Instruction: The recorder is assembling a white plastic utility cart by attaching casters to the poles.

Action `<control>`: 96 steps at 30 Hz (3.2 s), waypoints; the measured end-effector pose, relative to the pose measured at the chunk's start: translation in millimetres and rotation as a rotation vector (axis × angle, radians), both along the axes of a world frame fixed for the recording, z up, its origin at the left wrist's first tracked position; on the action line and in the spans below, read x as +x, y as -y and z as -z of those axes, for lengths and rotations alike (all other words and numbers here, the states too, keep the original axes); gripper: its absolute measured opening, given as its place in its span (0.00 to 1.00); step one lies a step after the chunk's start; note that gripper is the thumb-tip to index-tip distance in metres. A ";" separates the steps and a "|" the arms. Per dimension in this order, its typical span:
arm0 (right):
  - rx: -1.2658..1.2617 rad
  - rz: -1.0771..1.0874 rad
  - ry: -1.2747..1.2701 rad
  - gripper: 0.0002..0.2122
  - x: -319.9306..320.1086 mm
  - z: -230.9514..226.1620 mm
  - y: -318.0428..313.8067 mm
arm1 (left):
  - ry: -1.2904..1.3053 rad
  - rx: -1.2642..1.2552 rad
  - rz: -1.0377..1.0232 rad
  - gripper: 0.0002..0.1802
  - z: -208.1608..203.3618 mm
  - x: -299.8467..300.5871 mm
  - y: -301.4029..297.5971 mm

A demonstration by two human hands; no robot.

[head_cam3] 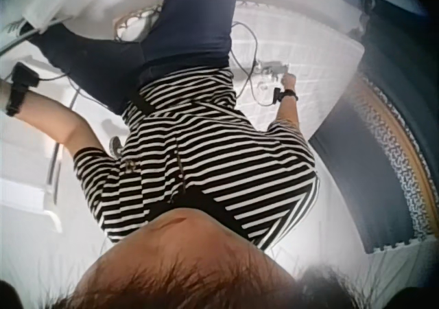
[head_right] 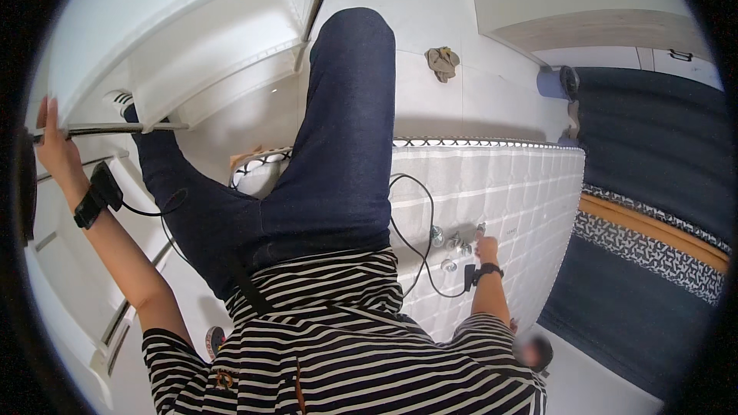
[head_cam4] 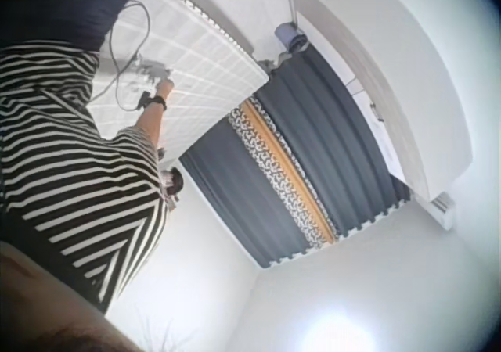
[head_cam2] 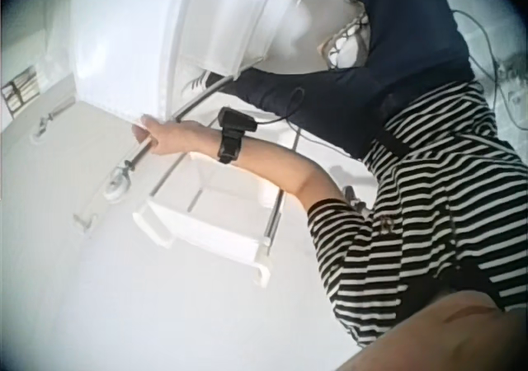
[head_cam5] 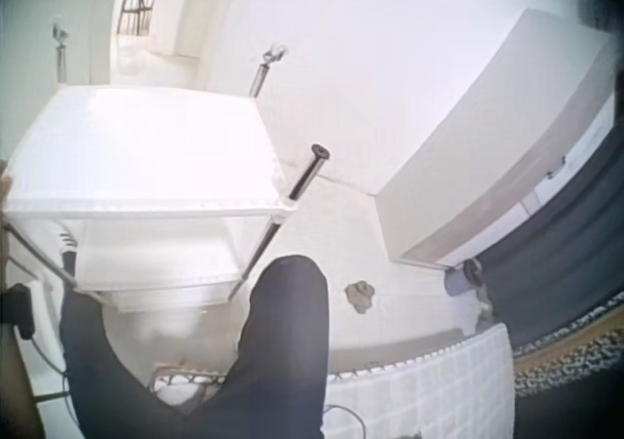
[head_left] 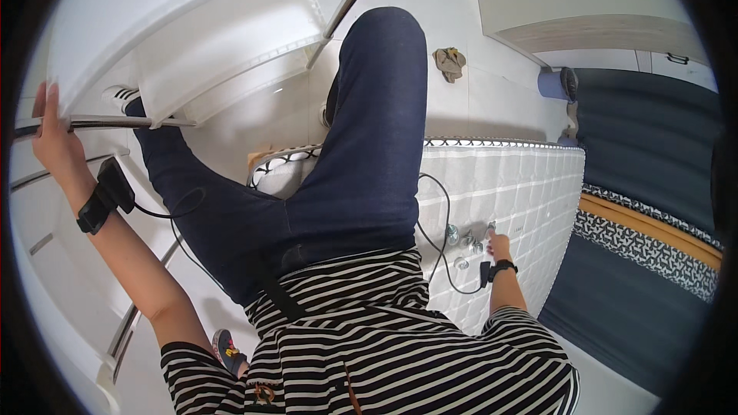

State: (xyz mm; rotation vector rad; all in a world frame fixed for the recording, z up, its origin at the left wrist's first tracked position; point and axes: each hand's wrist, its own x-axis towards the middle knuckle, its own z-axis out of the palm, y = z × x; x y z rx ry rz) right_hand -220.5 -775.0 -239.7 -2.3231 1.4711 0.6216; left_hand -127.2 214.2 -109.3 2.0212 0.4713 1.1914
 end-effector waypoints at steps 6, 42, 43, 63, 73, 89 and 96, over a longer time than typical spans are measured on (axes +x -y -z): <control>-0.082 0.102 0.226 0.25 -18.0 13.3 -39.9 | 0.042 -0.287 0.054 0.13 12.1 7.6 -45.0; 0.711 -1.298 1.053 0.10 275.9 -322.1 -552.6 | 0.003 -0.349 0.909 0.17 -100.2 120.9 284.7; 0.598 -1.374 1.026 0.11 277.7 -322.6 -555.7 | 0.008 -0.351 0.904 0.17 -94.9 124.1 288.6; 0.210 -1.767 0.810 0.17 284.6 -346.2 -578.6 | 0.124 -0.495 0.581 0.09 -104.0 128.1 316.3; 0.312 -1.956 0.834 0.14 277.5 -348.8 -575.7 | 0.146 -0.436 0.598 0.06 -100.5 125.4 316.5; 0.040 -1.758 0.721 0.20 270.5 -352.8 -600.6 | 0.185 -0.504 0.443 0.07 -100.8 131.0 330.0; 0.317 -1.772 0.764 0.15 260.5 -351.3 -587.0 | 0.234 -0.444 0.429 0.07 -97.0 126.4 328.1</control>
